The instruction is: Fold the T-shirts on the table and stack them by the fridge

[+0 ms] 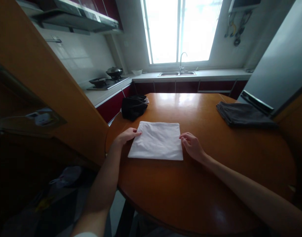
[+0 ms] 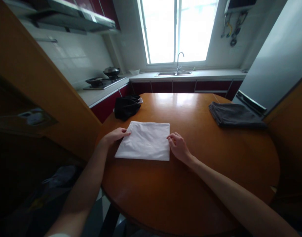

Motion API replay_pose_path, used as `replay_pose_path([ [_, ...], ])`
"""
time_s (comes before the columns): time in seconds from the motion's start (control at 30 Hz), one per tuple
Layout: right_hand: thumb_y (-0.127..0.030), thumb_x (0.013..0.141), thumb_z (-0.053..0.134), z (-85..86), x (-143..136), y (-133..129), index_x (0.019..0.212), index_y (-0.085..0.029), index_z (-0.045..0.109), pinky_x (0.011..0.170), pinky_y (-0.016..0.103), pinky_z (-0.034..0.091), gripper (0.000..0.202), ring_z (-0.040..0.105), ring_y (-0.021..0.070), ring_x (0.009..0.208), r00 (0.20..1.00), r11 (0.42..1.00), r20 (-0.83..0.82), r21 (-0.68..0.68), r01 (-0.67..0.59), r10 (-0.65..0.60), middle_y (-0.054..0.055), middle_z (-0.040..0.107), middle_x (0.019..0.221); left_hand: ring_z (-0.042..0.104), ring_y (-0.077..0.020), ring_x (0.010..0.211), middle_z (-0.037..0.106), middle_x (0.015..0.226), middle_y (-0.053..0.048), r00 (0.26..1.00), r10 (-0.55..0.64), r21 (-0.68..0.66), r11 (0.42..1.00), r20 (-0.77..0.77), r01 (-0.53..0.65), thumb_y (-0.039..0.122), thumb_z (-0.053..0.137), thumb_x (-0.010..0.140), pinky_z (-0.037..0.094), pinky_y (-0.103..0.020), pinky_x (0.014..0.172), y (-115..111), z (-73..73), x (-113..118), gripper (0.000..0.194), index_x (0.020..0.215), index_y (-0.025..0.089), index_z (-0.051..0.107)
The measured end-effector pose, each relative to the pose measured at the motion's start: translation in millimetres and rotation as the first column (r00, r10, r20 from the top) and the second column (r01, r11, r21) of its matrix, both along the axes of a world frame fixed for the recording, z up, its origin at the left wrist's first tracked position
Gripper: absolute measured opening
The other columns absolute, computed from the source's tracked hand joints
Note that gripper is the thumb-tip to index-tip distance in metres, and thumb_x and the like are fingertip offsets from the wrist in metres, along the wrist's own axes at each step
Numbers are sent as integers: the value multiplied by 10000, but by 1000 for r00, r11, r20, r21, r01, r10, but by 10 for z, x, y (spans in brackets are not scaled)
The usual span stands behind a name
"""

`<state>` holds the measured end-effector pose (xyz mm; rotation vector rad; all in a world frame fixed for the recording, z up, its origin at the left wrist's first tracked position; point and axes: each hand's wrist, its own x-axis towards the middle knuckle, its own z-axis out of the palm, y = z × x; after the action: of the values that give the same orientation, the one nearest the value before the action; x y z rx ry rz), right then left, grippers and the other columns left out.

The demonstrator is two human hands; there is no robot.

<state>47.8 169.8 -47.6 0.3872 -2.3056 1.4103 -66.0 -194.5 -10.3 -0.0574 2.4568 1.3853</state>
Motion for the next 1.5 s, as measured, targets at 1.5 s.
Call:
replay_pose_path([
  [1.5,-138,632,732,460,-393,-397,1187,-181,602,466,216,474,571,618,148,567,879,822,412,-568,40,242,-23,694,729,352,-47,412,446,563,69,987,-140,725,671,-83,156,146,580,686,250,-158,380,1343,241,208,456,1121,82,698],
])
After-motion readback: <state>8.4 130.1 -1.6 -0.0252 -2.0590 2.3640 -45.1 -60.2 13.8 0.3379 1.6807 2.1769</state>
